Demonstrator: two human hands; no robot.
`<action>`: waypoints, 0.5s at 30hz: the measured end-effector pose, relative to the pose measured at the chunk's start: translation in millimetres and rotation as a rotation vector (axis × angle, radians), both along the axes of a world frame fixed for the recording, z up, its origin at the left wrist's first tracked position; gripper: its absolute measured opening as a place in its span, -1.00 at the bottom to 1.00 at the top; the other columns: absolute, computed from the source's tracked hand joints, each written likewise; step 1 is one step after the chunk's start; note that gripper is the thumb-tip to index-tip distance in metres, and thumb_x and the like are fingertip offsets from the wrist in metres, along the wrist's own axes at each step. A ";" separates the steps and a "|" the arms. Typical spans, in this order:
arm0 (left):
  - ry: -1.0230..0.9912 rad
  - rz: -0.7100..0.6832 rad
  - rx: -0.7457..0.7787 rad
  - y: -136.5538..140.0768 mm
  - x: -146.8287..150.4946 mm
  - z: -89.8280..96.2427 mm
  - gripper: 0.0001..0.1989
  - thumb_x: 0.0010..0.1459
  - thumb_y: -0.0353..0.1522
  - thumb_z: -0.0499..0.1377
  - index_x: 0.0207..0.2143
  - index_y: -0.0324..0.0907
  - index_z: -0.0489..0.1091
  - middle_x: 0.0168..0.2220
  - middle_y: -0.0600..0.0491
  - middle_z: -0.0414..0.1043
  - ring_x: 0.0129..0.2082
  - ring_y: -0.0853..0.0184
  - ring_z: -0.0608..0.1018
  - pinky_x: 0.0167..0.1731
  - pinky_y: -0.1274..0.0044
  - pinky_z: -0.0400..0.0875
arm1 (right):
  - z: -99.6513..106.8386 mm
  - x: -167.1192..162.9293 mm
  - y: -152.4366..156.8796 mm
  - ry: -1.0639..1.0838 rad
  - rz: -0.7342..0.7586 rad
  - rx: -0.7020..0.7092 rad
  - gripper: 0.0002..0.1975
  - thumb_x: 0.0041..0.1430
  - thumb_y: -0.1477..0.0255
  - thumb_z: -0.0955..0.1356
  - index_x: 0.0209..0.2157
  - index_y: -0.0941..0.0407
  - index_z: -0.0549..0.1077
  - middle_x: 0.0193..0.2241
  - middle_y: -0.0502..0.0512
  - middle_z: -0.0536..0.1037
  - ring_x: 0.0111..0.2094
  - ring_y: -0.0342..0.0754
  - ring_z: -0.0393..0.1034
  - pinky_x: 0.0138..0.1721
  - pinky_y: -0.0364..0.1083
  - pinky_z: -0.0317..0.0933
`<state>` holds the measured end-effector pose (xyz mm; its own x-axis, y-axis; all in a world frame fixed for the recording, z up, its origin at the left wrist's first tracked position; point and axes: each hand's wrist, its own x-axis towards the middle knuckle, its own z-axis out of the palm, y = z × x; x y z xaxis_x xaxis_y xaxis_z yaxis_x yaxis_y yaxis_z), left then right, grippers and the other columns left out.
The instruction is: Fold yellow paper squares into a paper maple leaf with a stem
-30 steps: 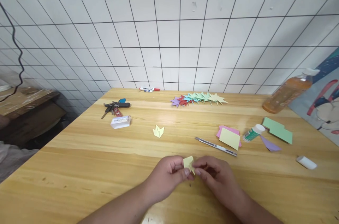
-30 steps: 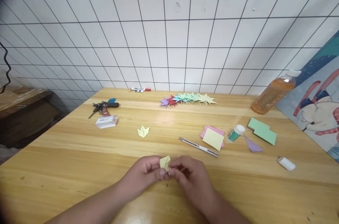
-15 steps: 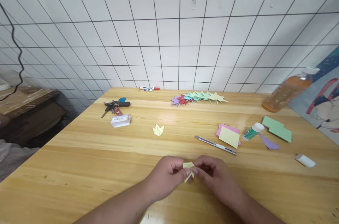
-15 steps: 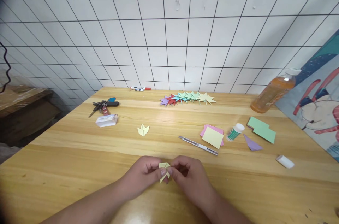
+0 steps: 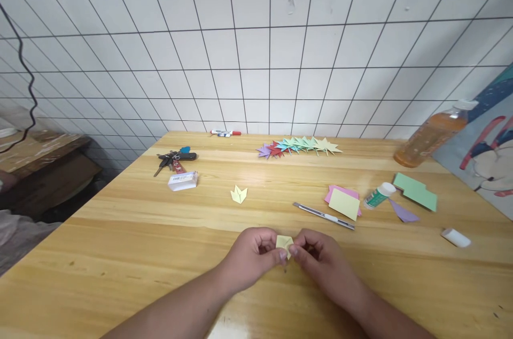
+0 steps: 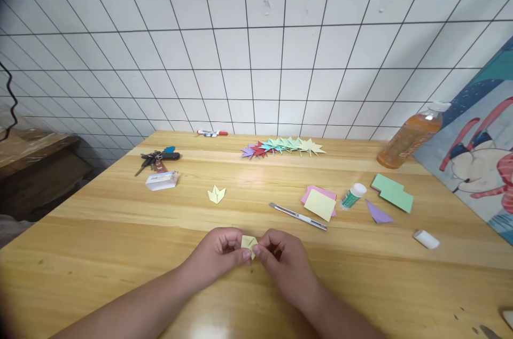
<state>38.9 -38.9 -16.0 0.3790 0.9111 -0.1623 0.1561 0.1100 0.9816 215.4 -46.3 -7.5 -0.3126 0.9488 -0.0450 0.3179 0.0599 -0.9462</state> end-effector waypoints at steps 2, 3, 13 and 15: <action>0.043 -0.020 0.034 -0.2 -1.8 -1.0 -0.66 -0.06 -0.14 0.23 -0.60 -0.24 0.31 -0.66 0.17 0.21 -0.62 0.48 0.25 -0.60 0.63 0.08 | -1.5 0.4 -0.8 0.015 0.009 0.036 -0.85 0.08 0.36 0.32 -0.38 0.16 0.42 -0.56 -0.06 0.33 -0.56 -0.21 0.15 -0.56 -0.22 0.07; 0.071 -0.037 0.058 -0.8 -2.5 -1.4 -0.66 -0.05 -0.16 0.23 -0.62 -0.24 0.29 -0.67 0.20 0.15 -0.63 0.50 0.20 -0.61 0.63 0.05 | -1.8 0.8 -1.7 0.025 0.015 0.061 -0.81 0.07 0.39 0.32 -0.25 0.14 0.40 -0.49 -0.03 0.36 -0.53 -0.20 0.19 -0.55 -0.22 0.11; -0.102 0.011 0.009 1.8 -0.4 2.4 -0.75 -0.03 -0.23 0.22 -0.52 -0.24 0.29 -0.57 0.15 0.23 -0.55 0.46 0.29 -0.51 0.62 0.16 | 1.8 4.8 -0.2 -0.039 -0.002 0.351 -0.83 0.14 0.44 0.26 -0.25 0.08 0.45 -0.47 0.02 0.43 -0.49 -0.15 0.28 -0.47 -0.18 0.20; -0.153 0.033 -0.029 4.0 -0.7 1.6 -0.74 -0.04 -0.22 0.23 -0.49 -0.24 0.31 -0.55 0.13 0.29 -0.53 0.44 0.35 -0.47 0.60 0.21 | -0.4 4.5 0.4 -0.065 -0.028 0.342 -0.80 0.13 0.46 0.26 -0.20 0.08 0.43 -0.44 0.03 0.45 -0.47 -0.15 0.31 -0.48 -0.18 0.22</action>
